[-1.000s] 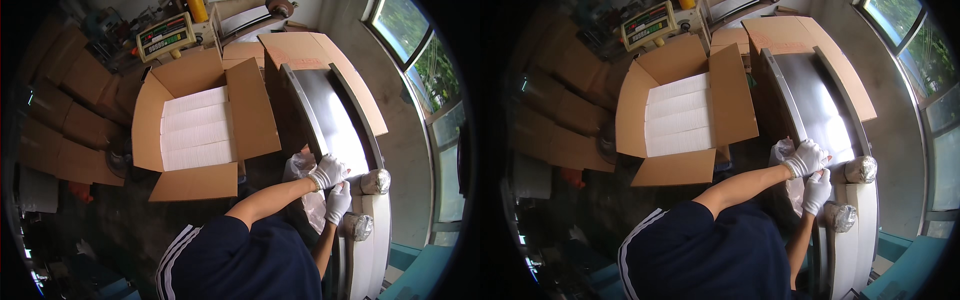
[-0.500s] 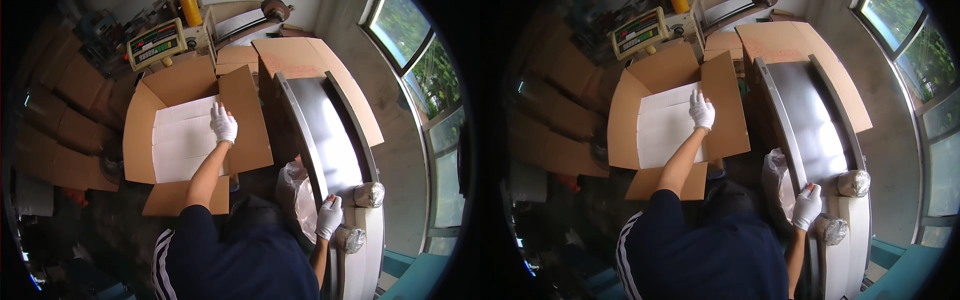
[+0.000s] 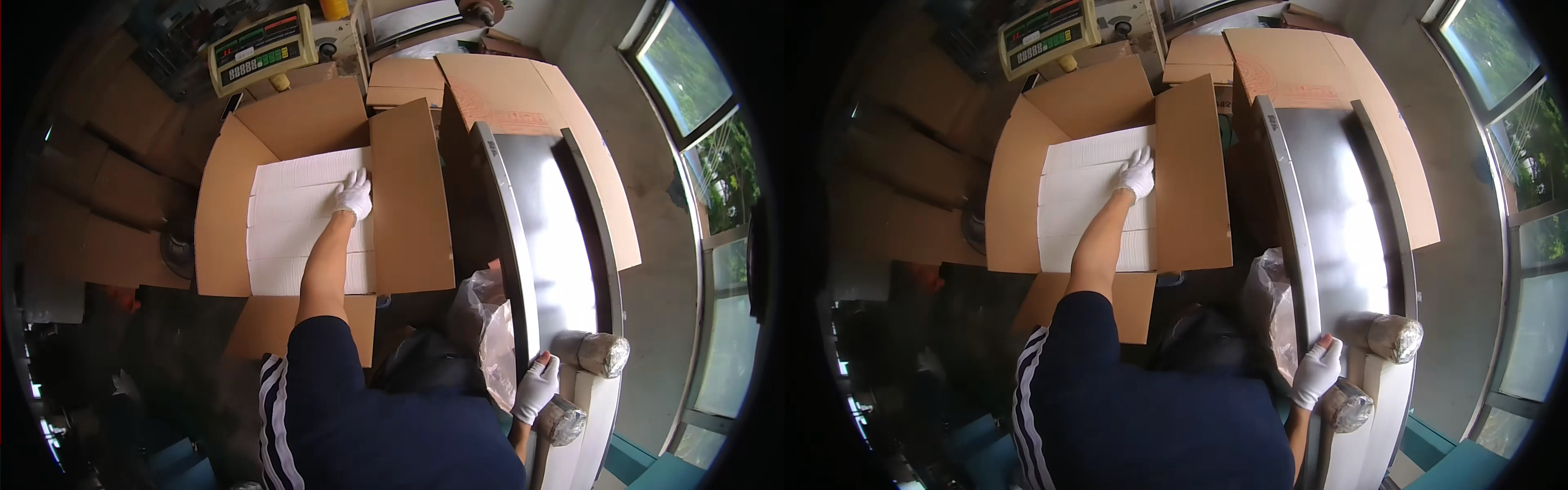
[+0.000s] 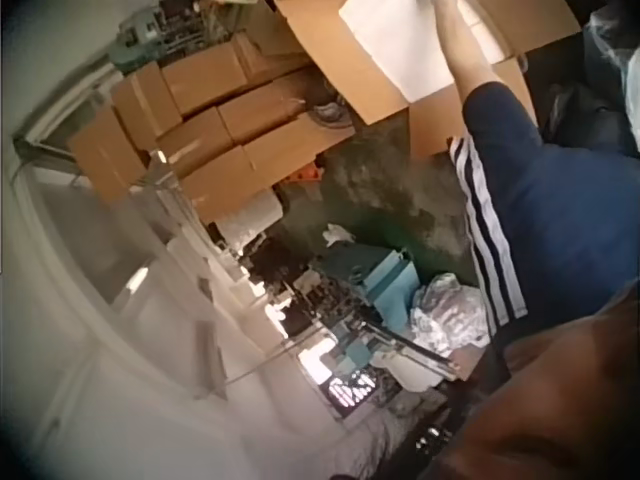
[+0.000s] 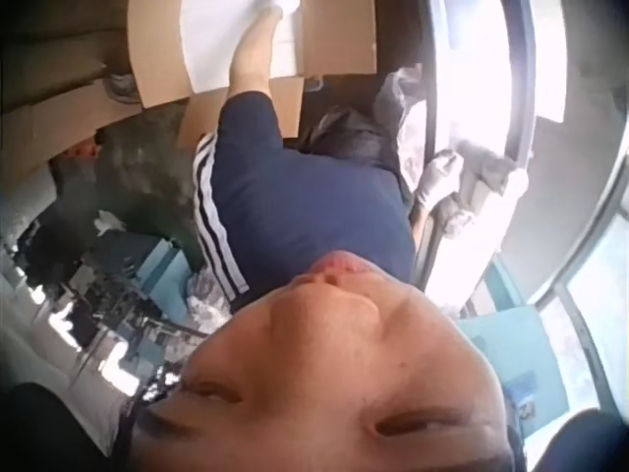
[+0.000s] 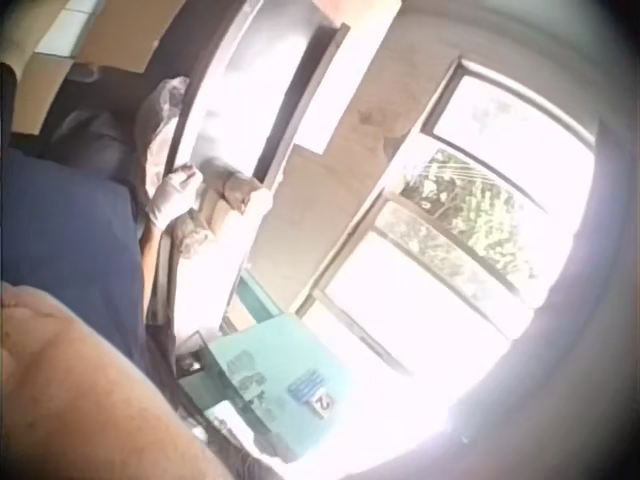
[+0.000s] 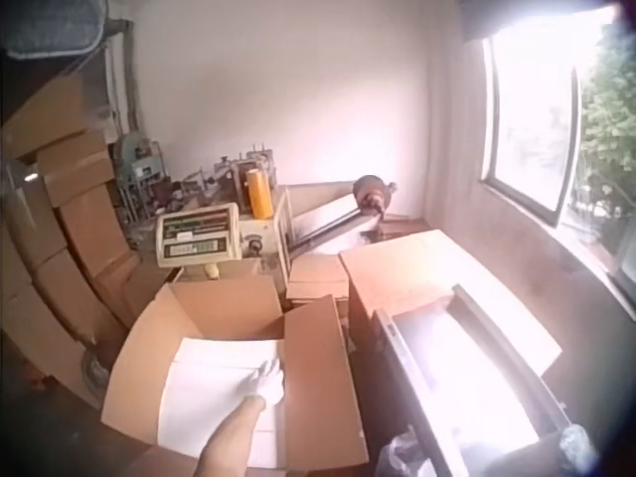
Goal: The recorder is seen taking stacks of paper from a machine conveyor and neatly packing them into a large cardboard box.
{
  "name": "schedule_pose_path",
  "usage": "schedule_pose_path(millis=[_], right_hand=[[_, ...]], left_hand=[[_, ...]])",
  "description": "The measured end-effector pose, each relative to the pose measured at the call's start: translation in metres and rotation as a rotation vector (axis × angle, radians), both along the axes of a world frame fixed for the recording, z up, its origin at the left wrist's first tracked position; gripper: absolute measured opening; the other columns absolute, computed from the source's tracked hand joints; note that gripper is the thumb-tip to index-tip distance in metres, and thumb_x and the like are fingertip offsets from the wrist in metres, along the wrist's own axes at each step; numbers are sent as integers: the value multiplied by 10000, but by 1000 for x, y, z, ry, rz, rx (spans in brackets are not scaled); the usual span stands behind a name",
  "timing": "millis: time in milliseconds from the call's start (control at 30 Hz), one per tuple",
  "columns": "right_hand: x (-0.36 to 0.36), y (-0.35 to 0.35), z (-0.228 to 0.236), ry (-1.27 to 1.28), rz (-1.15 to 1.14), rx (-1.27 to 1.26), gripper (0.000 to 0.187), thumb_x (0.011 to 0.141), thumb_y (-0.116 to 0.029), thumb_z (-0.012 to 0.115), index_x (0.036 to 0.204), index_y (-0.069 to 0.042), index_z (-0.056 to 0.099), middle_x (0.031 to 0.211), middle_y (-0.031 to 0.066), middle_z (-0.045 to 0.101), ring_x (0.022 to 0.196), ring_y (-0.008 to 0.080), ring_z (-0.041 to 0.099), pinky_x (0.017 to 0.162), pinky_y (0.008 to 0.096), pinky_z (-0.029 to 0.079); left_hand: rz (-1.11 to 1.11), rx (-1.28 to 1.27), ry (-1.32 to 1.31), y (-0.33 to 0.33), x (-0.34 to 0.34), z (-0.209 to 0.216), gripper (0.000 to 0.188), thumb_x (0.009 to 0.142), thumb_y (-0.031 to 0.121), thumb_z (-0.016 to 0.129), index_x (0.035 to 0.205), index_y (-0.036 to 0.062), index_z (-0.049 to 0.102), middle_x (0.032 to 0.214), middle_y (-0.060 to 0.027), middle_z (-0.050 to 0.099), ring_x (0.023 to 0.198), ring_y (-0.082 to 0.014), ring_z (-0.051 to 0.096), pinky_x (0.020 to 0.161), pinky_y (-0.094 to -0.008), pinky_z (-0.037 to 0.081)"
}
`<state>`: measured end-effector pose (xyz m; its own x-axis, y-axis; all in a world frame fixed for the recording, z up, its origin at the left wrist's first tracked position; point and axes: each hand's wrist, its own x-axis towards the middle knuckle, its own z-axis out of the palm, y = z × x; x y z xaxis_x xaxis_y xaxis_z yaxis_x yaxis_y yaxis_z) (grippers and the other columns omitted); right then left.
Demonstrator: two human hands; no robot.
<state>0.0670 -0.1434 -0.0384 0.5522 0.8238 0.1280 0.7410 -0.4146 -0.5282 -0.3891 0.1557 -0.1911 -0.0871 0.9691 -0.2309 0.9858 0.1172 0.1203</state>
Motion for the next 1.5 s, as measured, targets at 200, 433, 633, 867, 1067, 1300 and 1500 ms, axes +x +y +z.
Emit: schedule_pose_path(millis=[200,433,633,867,1067,1300,1500], right_hand=[[-1,5,0,27,26,23,310,1048,-252,535,840,-27,585,670,139,608,570,260,590,562,374,457],[3,-1,1,28,23,40,275,1037,-268,548,891,-42,607,714,161,644,628,317,623,591,413,478],[-5,0,5,-52,1,-18,274,1028,-312,541,929,-66,607,758,197,668,692,407,651,615,476,490],[-9,-1,5,-39,16,-5,295,1032,-323,557,929,-58,633,786,168,682,696,352,670,632,433,503],[-11,-4,15,-26,-21,-9,277,1021,-325,567,921,-74,624,773,164,674,699,367,664,618,459,494],[-6,2,17,-56,13,131,193,965,-252,626,844,-107,592,682,152,641,604,367,640,556,466,497],[-7,-28,30,-127,151,464,190,794,-125,739,935,-59,631,1010,138,671,896,332,647,754,421,511]], left_hand=[[-35,59,121,-94,6,-11,537,958,294,457,1465,117,464,1666,-95,184,1536,-304,151,1208,-549,166],[118,-23,142,-186,-46,13,842,950,699,358,1606,198,189,1674,-150,93,1537,-369,87,1216,-546,103],[657,-167,134,-196,-40,15,1121,792,914,342,1624,223,45,1676,-171,-72,1531,-408,-97,1176,-652,15],[554,-245,84,-203,-31,45,1232,723,945,424,1616,244,-55,1673,-147,-132,1530,-403,-115,1161,-687,33],[442,-347,38,-194,-16,56,1289,682,889,582,1623,213,16,1662,-203,-93,1531,-416,-69,1166,-678,103],[-347,-252,127,-178,100,97,521,937,528,508,880,75,758,937,-226,721,932,-419,689,838,-521,532],[-922,-208,-827,-176,302,221,298,975,305,657,1039,18,704,946,-139,717,919,-304,690,838,-385,525]])
